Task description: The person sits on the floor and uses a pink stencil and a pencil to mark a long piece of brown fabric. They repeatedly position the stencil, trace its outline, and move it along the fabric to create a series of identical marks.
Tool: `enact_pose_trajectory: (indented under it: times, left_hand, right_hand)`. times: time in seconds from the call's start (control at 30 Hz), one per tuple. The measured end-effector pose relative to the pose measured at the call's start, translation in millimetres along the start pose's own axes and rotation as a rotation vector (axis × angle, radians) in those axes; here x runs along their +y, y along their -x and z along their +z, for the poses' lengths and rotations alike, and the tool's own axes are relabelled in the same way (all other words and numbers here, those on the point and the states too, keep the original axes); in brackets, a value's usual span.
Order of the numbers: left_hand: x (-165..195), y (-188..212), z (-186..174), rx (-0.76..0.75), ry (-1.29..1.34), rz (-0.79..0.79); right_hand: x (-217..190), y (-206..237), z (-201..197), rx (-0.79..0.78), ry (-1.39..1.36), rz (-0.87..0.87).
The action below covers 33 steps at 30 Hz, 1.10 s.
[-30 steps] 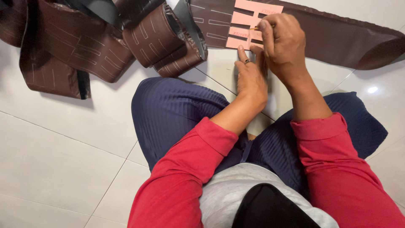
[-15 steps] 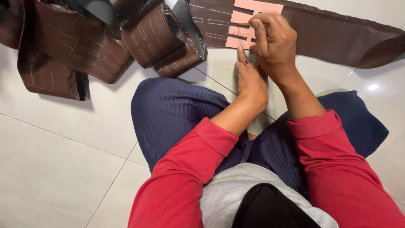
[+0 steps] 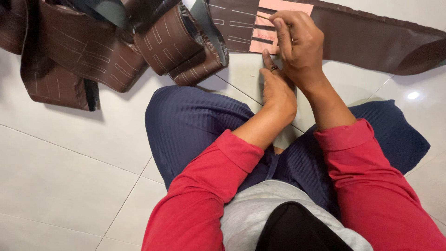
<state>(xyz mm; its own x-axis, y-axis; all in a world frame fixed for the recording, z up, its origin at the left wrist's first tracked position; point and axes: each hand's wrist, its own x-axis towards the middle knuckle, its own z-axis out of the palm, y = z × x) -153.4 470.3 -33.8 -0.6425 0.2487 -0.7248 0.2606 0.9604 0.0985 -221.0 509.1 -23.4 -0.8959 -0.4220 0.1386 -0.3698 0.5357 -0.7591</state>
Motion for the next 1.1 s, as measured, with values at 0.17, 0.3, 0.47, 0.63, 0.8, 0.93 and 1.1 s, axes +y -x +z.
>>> enact_pose_trajectory:
  times: [0.17, 0.3, 0.47, 0.63, 0.8, 0.93, 1.1]
  left_hand:
    - [2, -1, 4, 0.027, 0.005, -0.025]
    - [2, -4, 5, 0.042, 0.039, -0.052]
    - [1, -4, 5, 0.034, 0.018, -0.026]
    - [-2, 0, 3, 0.071, 0.010, -0.044]
    - [-5, 1, 2, 0.217, 0.027, -0.154]
    - [-7, 1, 2, 0.292, 0.001, -0.208]
    - [-8, 1, 3, 0.325, -0.010, -0.219]
  right_hand:
    - [0, -2, 5, 0.033, 0.102, -0.132]
    - [0, -3, 6, 0.057, 0.094, -0.116]
    - [2, -2, 5, 0.044, 0.064, -0.076]
    - [9, 0, -5, 0.048, 0.166, -0.102]
    - [15, 0, -22, 0.032, 0.173, -0.057]
    - [13, 4, -26, 0.091, 0.092, -0.020]
    - [13, 4, -30, 0.089, 0.104, -0.040]
